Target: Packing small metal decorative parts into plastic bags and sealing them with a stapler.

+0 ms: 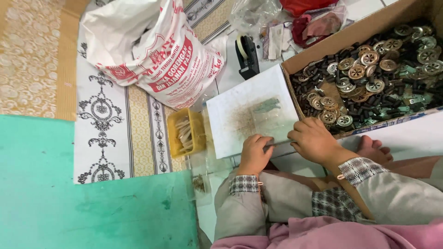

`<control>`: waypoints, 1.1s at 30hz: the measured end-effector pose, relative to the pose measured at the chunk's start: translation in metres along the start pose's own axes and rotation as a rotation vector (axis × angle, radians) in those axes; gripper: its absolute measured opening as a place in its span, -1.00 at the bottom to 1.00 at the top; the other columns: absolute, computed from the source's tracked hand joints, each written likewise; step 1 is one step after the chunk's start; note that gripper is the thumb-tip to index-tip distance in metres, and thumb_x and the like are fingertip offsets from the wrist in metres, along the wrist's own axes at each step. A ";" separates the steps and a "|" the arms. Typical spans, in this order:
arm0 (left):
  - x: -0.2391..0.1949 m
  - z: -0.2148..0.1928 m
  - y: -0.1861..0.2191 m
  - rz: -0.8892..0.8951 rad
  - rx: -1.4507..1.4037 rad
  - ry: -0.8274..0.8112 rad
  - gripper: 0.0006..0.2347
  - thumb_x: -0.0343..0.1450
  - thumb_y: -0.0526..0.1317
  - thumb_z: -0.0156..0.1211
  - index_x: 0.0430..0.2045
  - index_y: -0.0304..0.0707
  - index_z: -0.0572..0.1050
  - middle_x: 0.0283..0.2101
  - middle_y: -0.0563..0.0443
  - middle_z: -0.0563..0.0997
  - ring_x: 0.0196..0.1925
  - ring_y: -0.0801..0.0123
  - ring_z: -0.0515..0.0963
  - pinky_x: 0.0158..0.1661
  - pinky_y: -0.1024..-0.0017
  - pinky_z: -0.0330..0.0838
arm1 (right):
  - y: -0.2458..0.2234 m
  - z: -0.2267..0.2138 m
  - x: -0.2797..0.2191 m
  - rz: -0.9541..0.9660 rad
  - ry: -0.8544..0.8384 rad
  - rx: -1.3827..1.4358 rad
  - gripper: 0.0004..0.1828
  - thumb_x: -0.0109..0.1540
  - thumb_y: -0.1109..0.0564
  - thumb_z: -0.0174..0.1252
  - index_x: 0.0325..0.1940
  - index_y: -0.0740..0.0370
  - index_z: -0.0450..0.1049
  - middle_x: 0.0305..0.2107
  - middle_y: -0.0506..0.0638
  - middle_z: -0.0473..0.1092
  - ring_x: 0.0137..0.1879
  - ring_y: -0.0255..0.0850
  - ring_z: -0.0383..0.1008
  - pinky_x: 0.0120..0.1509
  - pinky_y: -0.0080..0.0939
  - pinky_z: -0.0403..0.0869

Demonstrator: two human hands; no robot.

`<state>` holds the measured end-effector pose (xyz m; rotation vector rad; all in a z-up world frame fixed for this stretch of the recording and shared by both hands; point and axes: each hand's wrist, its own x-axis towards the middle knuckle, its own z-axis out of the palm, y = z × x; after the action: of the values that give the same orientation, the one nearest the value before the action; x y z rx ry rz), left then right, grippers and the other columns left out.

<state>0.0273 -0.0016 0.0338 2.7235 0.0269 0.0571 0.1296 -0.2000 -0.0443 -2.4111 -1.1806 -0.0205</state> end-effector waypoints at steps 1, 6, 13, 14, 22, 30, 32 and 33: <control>-0.005 0.005 -0.006 0.018 0.020 -0.009 -0.84 0.43 -0.22 0.30 -0.17 -0.24 0.62 -0.30 0.02 0.52 -0.20 0.18 0.60 -0.10 0.29 0.46 | -0.001 0.006 -0.002 0.014 0.022 0.010 -0.71 0.13 -0.20 0.28 -0.16 -0.10 0.54 -0.29 -0.21 0.37 0.09 -0.19 0.36 0.31 -0.04 0.27; -0.012 -0.002 0.007 0.010 -0.053 0.094 -0.99 0.43 -0.33 0.25 -0.39 -0.18 0.56 -0.33 0.07 0.54 -0.23 0.23 0.62 -0.11 0.32 0.50 | -0.008 0.005 -0.005 -0.010 0.125 0.189 -0.91 0.20 -0.06 0.22 -0.31 -0.09 0.54 -0.42 -0.22 0.34 -0.05 -0.20 0.40 0.15 -0.10 0.35; -0.023 0.017 -0.011 -0.111 -0.131 0.239 -0.75 0.47 -0.27 0.24 -0.01 -0.35 0.45 -0.11 -0.21 0.56 0.03 0.01 0.59 0.08 0.07 0.46 | -0.012 0.000 0.002 0.040 0.110 0.467 -0.92 0.25 0.07 0.20 -0.23 0.03 0.58 -0.45 -0.10 0.48 -0.13 -0.14 0.51 0.08 -0.10 0.43; -0.022 0.013 -0.004 -0.080 -0.081 0.259 -0.73 0.48 -0.27 0.22 0.03 -0.33 0.42 -0.05 -0.20 0.52 0.08 0.01 0.56 0.11 0.03 0.44 | -0.011 -0.001 0.004 0.101 0.100 0.465 -0.93 0.26 0.03 0.19 -0.24 -0.01 0.55 -0.47 -0.13 0.47 -0.16 -0.17 0.51 0.06 -0.11 0.41; -0.013 0.014 -0.005 0.154 0.194 0.315 -0.73 0.43 -0.13 0.33 -0.04 -0.15 0.51 0.09 -0.06 0.43 0.16 0.10 0.47 0.17 0.15 0.25 | -0.015 -0.004 0.034 0.205 0.125 0.331 -0.90 0.28 0.05 0.17 -0.34 -0.02 0.49 -0.62 -0.18 0.41 -0.36 -0.22 0.45 -0.05 -0.16 0.33; 0.005 0.014 -0.008 0.005 0.072 -0.039 -0.72 0.37 -0.20 0.37 -0.05 -0.15 0.59 0.05 -0.07 0.54 0.20 0.01 0.46 0.25 0.02 0.19 | -0.004 0.016 0.038 0.197 0.175 0.226 -0.92 0.27 0.07 0.19 -0.17 0.00 0.55 -0.55 -0.17 0.45 -0.36 -0.22 0.50 -0.20 -0.17 0.39; 0.004 0.014 -0.010 0.014 0.059 -0.035 -0.68 0.33 -0.19 0.40 -0.04 -0.13 0.58 0.06 -0.08 0.53 0.21 -0.01 0.45 0.24 0.01 0.20 | -0.005 -0.005 0.039 0.137 0.187 0.146 -0.86 0.25 0.04 0.20 -0.12 0.01 0.53 -0.43 -0.12 0.44 -0.27 -0.17 0.49 -0.17 -0.15 0.39; 0.004 0.015 -0.011 0.041 0.057 -0.035 -0.63 0.28 -0.19 0.44 -0.02 -0.12 0.57 0.08 -0.08 0.51 0.22 -0.03 0.44 0.24 0.00 0.20 | -0.005 -0.016 0.039 0.088 0.216 0.069 -0.79 0.22 0.00 0.22 -0.07 0.02 0.52 -0.31 -0.07 0.42 -0.18 -0.12 0.48 -0.14 -0.12 0.39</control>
<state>0.0321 0.0024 0.0157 2.7816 -0.0388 0.0203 0.1534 -0.1751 -0.0198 -2.3304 -0.9618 -0.2043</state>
